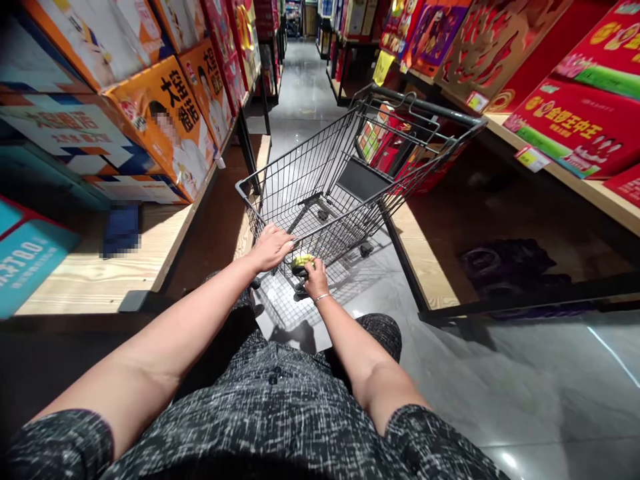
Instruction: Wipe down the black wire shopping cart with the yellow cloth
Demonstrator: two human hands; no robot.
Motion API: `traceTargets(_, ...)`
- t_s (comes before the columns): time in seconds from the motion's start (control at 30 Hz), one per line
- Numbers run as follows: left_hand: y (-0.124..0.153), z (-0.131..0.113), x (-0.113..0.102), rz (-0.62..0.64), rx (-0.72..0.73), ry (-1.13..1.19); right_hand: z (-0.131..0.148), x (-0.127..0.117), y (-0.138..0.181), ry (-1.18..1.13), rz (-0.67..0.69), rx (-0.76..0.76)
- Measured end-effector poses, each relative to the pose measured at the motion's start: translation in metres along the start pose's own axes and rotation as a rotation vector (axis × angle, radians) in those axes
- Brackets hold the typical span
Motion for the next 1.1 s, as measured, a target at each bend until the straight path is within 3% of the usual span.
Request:
traceTargets(0.1,0.002,0.006,0.006,0.012,-0.011,0.024,-0.011,0.018,0.016,0.02,0.101,0.019)
traceTargets(0.23,0.0,0.015,0.005,0.016,-0.012,0.061,-0.011,0.008,0.006,0.013,0.096,-0.005)
traceTargets(0.33,0.001,0.019,0.002,0.003,-0.01,0.078,0.003,-0.026,-0.013,-0.036,-0.004,-0.064)
traceTargets(0.5,0.005,0.029,-0.002,-0.036,-0.04,0.125,0.062,-0.114,-0.04,-0.171,-0.366,-0.292)
traceTargets(0.57,0.007,0.033,-0.003,-0.037,-0.036,0.124,0.088,-0.125,-0.047,-0.104,-0.334,-0.358)
traceTargets(0.7,0.01,0.043,-0.008,-0.056,-0.016,0.132,0.111,-0.112,-0.063,0.14,-0.122,-0.411)
traceTargets(0.83,0.015,0.059,-0.015,-0.086,-0.043,0.18,0.082,-0.127,-0.092,0.325,-0.106,-0.329)
traceTargets(1.0,0.018,0.07,-0.017,-0.14,-0.064,0.216,0.023,-0.192,-0.147,0.509,-0.142,-0.139)
traceTargets(1.1,0.018,0.072,-0.017,-0.156,-0.074,0.218,0.001,-0.219,-0.169,0.579,-0.138,0.03)
Point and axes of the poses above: each hand's wrist, its own y-axis away from the middle knuckle, its own x-axis out of the palm, z = x × y, the point moved 7 cm from there along -y, towards the middle knuckle, and after that the axes turned 10 degrees about -z, right-handed, at the moved point
